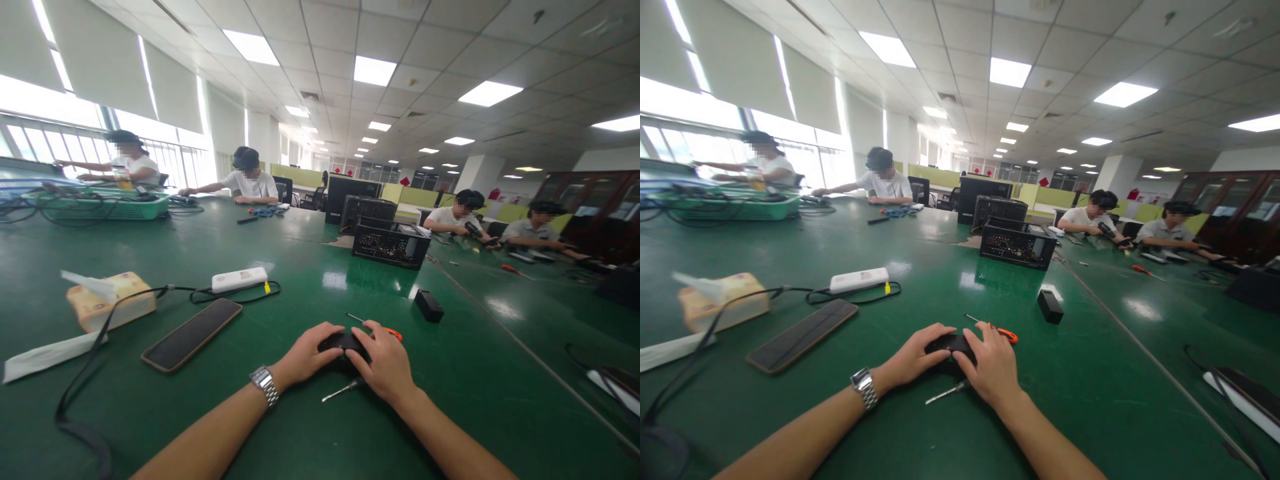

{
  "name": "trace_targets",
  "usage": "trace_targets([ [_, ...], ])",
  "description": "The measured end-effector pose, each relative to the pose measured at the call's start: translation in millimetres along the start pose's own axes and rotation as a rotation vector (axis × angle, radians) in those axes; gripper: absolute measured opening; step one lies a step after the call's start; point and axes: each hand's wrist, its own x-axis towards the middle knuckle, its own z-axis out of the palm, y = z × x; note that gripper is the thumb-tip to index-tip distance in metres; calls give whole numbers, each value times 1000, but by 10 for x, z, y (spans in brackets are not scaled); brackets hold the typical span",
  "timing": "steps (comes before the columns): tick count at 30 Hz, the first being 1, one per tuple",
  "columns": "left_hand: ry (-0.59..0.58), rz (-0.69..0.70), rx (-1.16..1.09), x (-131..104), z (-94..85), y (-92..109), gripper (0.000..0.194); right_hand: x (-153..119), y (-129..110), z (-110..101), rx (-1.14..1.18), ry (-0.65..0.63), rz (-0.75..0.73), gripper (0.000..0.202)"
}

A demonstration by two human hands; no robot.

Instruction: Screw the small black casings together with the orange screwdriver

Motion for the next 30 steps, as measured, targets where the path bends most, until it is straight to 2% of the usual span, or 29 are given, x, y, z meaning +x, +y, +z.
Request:
trace_targets([
  [3,21,-32,-58,6,16,-26,43,60,-77,-44,-35,-1,-114,43],
  [6,40,-66,-141,15,21,-33,55,127,-167,-74,2,-79,-208,54],
  [8,45,-69,-175,19,20,-28,59,164,-217,-67,18,-146,-225,68],
  [10,54,-73,-192,21,18,-24,60,191,-254,-43,19,-207,-205,73],
  [13,78,-98,-193,23,24,-29,61,208,-295,-3,4,-263,-148,69],
  [16,100,-139,-217,33,32,-41,58,204,-333,13,-7,-253,-134,63],
  [20,58,-159,-463,57,17,-79,72,194,-332,30,45,-198,-177,46],
  [22,99,-179,-558,70,-12,-123,75,206,-265,36,75,-140,-171,43],
  [25,282,-308,-554,82,-72,-200,56,250,-28,-9,109,6,-80,44],
  [27,360,-391,-511,85,-106,-225,49,274,235,-91,125,121,36,46],
  [30,361,-415,-477,85,-127,-193,45,240,774,-272,91,294,274,50],
])
